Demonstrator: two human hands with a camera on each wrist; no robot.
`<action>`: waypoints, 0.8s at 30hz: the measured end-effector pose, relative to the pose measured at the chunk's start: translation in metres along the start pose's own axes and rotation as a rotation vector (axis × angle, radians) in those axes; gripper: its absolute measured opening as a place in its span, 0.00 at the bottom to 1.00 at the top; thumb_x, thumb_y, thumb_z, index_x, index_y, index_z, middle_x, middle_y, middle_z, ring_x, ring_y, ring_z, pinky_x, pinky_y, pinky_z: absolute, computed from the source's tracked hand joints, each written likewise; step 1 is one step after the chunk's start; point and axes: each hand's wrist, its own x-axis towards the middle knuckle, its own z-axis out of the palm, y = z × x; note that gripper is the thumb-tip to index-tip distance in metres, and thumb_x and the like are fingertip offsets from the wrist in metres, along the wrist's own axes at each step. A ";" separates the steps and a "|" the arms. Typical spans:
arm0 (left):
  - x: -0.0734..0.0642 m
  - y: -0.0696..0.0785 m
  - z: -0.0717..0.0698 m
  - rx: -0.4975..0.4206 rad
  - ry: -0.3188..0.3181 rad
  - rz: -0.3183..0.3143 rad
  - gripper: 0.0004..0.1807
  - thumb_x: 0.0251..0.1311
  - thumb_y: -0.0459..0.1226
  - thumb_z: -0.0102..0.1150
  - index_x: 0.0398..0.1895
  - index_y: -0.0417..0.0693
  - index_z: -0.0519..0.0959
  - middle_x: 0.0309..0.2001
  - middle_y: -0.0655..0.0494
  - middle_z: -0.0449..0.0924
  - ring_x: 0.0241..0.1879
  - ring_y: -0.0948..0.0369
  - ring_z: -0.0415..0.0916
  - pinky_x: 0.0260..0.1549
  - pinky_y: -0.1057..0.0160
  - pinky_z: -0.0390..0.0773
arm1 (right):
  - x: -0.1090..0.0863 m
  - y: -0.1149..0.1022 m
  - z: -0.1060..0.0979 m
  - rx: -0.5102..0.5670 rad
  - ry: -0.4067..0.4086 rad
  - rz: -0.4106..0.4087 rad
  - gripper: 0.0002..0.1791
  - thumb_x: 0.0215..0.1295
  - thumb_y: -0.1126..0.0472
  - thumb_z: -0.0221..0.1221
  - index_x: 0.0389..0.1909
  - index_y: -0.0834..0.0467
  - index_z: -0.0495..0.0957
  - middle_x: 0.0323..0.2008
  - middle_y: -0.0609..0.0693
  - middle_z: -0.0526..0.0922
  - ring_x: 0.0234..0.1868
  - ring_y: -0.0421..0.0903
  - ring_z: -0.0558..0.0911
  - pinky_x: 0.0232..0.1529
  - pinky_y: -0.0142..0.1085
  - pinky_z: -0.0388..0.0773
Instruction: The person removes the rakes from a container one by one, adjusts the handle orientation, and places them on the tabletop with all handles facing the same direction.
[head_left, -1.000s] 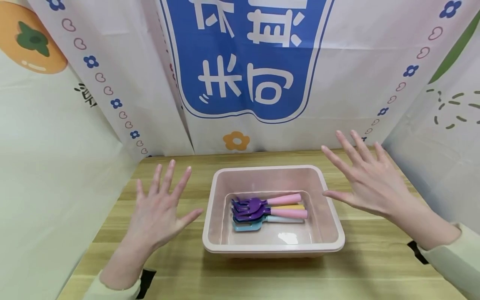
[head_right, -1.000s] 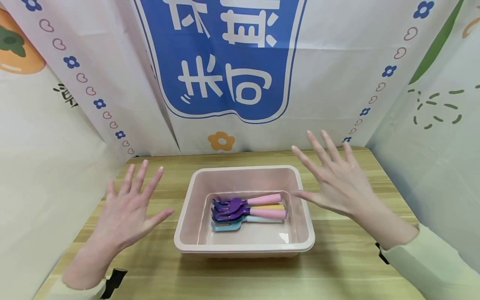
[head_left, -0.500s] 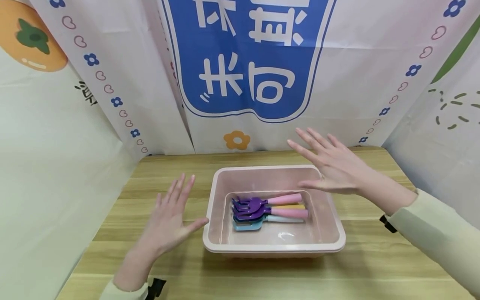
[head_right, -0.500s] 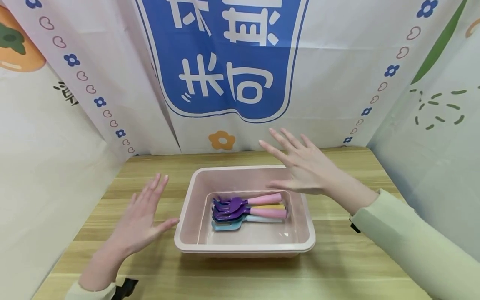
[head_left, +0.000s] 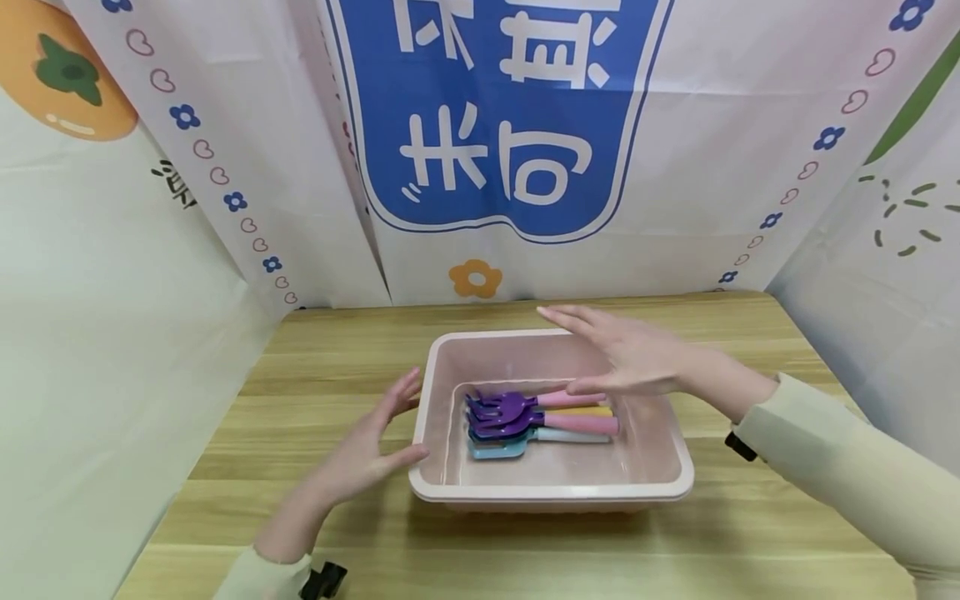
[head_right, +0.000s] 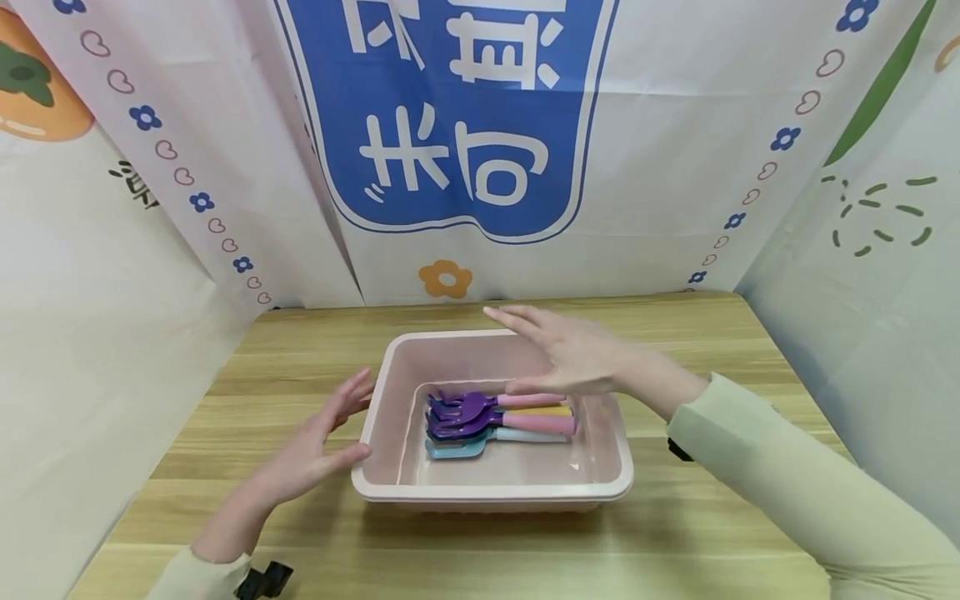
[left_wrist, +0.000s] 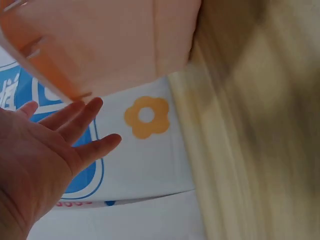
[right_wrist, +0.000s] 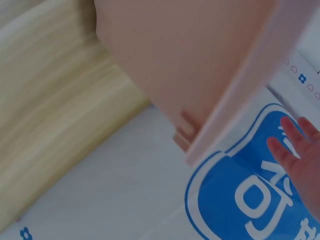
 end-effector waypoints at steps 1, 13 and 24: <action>0.000 -0.001 0.002 -0.023 -0.006 0.008 0.52 0.57 0.41 0.67 0.78 0.64 0.43 0.72 0.45 0.57 0.64 0.44 0.64 0.56 0.32 0.60 | 0.000 -0.001 0.003 0.024 -0.014 0.028 0.50 0.60 0.29 0.55 0.77 0.35 0.39 0.76 0.49 0.48 0.70 0.58 0.60 0.60 0.62 0.62; 0.003 -0.011 0.015 -0.284 -0.089 -0.016 0.44 0.60 0.37 0.64 0.76 0.54 0.51 0.72 0.36 0.52 0.63 0.37 0.63 0.56 0.39 0.65 | 0.008 0.011 0.037 0.371 -0.121 0.012 0.48 0.60 0.41 0.64 0.77 0.43 0.50 0.73 0.44 0.57 0.68 0.50 0.64 0.63 0.53 0.62; 0.003 -0.010 0.016 -0.331 -0.092 -0.041 0.43 0.61 0.35 0.62 0.76 0.55 0.51 0.69 0.35 0.56 0.63 0.38 0.63 0.55 0.39 0.64 | 0.022 0.028 0.054 0.477 -0.206 -0.006 0.45 0.58 0.49 0.68 0.72 0.60 0.59 0.68 0.59 0.66 0.63 0.59 0.68 0.62 0.53 0.64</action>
